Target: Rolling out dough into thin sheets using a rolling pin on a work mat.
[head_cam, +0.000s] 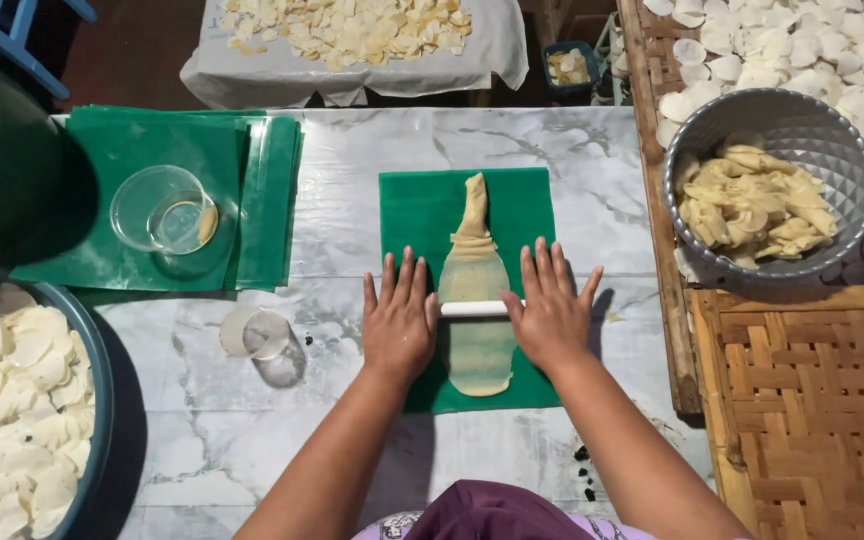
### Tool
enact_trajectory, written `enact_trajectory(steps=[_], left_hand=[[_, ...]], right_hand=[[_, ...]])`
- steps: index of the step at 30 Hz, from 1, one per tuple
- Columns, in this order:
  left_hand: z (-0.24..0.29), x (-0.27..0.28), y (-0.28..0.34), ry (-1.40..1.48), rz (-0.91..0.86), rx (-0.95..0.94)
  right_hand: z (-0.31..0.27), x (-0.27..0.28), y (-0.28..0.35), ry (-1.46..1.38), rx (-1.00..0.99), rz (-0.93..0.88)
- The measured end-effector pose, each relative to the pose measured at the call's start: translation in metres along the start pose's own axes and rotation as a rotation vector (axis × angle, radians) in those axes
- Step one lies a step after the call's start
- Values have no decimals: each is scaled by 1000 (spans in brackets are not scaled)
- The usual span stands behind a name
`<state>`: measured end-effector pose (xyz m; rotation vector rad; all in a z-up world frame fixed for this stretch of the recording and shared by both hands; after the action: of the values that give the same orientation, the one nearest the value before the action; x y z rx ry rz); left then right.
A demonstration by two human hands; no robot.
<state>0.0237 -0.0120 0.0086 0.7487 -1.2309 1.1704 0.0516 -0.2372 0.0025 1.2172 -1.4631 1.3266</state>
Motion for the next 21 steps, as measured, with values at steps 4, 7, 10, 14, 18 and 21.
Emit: enact_trajectory(steps=[4,7,10,14,18,21], left_hand=[[-31,1,-62,29,-88,60],[-49,1,-95,47,-146,99],[-52,10,-107,57,-148,125],[-44,13,-90,68,-69,86],[-35,-13,-51,5,366,-172],[-17,-21,-26,39,334,-313]], right_hand=[[-12,-16,-67,49,-99,-162],[-23,-10,-100,65,-182,-313],[-18,-23,-112,5,-212,-251],[2,-52,-122,-152,-121,58],[-5,-68,-148,-237,-175,54],[-29,-68,-159,-239,-293,-159]])
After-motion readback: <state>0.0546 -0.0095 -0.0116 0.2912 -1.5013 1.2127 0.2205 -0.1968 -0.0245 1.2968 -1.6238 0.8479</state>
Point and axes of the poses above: each hand's wrist, its own y-axis away from the middle knuckle, its own x-axis out of the back of the hand, z = x × y, the point moved 2 cm from there along -y, towards the middle knuckle, and after that the axes turned 14 degrees about -x, right-handed, at the moved point
